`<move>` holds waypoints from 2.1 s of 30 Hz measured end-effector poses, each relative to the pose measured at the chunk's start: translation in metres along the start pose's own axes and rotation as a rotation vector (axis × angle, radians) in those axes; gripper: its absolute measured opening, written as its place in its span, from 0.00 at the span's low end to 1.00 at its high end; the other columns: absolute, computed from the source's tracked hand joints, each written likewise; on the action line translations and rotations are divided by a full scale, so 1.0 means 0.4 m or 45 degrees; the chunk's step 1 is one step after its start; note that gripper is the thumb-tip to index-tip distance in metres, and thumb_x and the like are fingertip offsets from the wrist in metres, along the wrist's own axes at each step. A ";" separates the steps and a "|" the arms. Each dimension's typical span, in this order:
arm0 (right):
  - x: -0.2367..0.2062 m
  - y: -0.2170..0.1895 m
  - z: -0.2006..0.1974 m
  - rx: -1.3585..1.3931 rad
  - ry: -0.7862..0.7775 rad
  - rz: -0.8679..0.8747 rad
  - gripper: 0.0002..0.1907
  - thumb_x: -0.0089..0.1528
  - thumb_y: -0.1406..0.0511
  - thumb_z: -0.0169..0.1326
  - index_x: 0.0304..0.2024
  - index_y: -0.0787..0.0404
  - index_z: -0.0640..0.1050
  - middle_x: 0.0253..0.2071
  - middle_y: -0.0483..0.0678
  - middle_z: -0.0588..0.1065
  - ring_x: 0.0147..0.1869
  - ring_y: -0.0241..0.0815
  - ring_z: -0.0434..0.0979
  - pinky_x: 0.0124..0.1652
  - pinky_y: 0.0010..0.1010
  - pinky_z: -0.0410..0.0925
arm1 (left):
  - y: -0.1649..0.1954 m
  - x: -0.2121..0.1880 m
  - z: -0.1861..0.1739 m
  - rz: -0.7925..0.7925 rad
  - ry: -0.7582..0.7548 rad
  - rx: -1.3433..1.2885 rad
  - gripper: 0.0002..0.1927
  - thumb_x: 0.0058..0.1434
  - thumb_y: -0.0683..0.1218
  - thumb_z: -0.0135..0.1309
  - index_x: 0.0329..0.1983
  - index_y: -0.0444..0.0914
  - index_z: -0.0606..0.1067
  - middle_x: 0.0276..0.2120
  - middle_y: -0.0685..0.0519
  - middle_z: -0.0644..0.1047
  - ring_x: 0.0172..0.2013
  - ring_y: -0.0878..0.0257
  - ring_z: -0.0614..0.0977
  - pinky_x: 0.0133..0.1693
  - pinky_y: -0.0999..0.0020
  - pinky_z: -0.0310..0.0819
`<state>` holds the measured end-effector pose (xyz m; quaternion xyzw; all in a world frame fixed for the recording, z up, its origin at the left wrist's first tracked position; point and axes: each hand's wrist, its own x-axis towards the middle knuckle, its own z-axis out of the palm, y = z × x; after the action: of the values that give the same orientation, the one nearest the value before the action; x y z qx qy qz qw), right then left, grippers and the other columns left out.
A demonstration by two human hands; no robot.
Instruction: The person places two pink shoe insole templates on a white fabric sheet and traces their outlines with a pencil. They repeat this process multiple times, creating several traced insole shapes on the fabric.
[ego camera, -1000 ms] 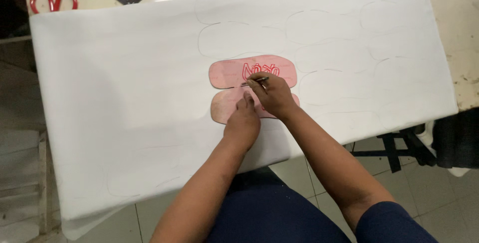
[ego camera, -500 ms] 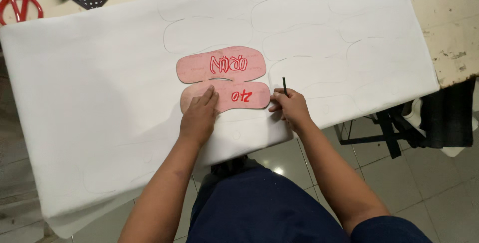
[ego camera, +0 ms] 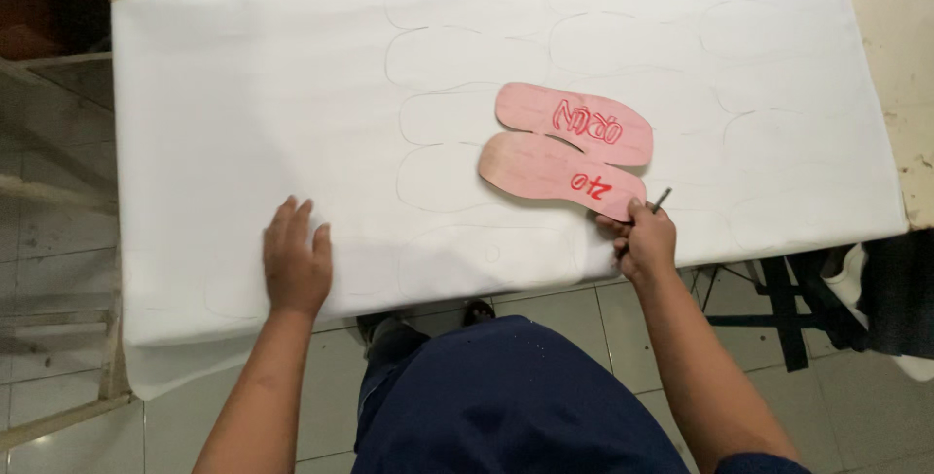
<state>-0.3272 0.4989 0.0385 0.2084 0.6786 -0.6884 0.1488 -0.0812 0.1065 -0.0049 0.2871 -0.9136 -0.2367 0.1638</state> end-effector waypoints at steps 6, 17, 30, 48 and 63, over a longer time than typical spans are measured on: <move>-0.032 0.043 0.062 0.035 -0.078 -0.016 0.07 0.70 0.64 0.47 0.46 0.61 0.68 0.33 0.48 0.78 0.27 0.34 0.79 0.18 0.23 0.57 | -0.213 -0.036 -0.108 0.049 -0.101 0.043 0.29 0.70 0.52 0.44 0.70 0.34 0.66 0.73 0.41 0.62 0.72 0.46 0.59 0.70 0.47 0.44; -0.213 0.092 0.452 -0.520 -0.304 -0.283 0.25 0.63 0.58 0.55 0.60 0.64 0.73 0.50 0.49 0.78 0.35 0.37 0.83 0.30 0.30 0.67 | -0.269 -0.019 -0.144 0.128 -0.026 0.053 0.26 0.64 0.53 0.52 0.63 0.37 0.73 0.68 0.49 0.70 0.65 0.49 0.69 0.64 0.50 0.59; -0.077 0.045 -0.125 -0.718 0.211 -0.328 0.20 0.62 0.60 0.57 0.54 0.64 0.78 0.43 0.51 0.79 0.34 0.38 0.81 0.37 0.30 0.73 | -0.150 -0.078 0.011 -0.022 0.121 0.126 0.31 0.71 0.54 0.46 0.72 0.32 0.66 0.75 0.33 0.60 0.74 0.36 0.56 0.70 0.34 0.43; 0.224 -0.157 -0.438 -1.033 0.496 -0.198 0.20 0.62 0.58 0.59 0.52 0.61 0.79 0.50 0.50 0.75 0.36 0.45 0.81 0.42 0.38 0.73 | 0.148 -0.093 0.240 -0.177 0.270 0.398 0.42 0.69 0.62 0.46 0.79 0.32 0.59 0.78 0.27 0.53 0.77 0.30 0.52 0.72 0.27 0.38; 0.677 -0.526 -0.799 -1.692 0.455 -0.203 0.45 0.52 0.46 0.70 0.65 0.60 0.71 0.55 0.61 0.73 0.56 0.60 0.75 0.50 0.51 0.70 | 0.542 -0.128 0.417 -0.316 0.206 0.481 0.39 0.67 0.61 0.45 0.74 0.32 0.59 0.75 0.32 0.55 0.74 0.35 0.54 0.68 0.29 0.42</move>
<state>-0.6378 0.8459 0.0921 0.1326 0.9838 -0.0907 0.0799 -0.2105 0.3504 -0.0383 0.4407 -0.8833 -0.0563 0.1495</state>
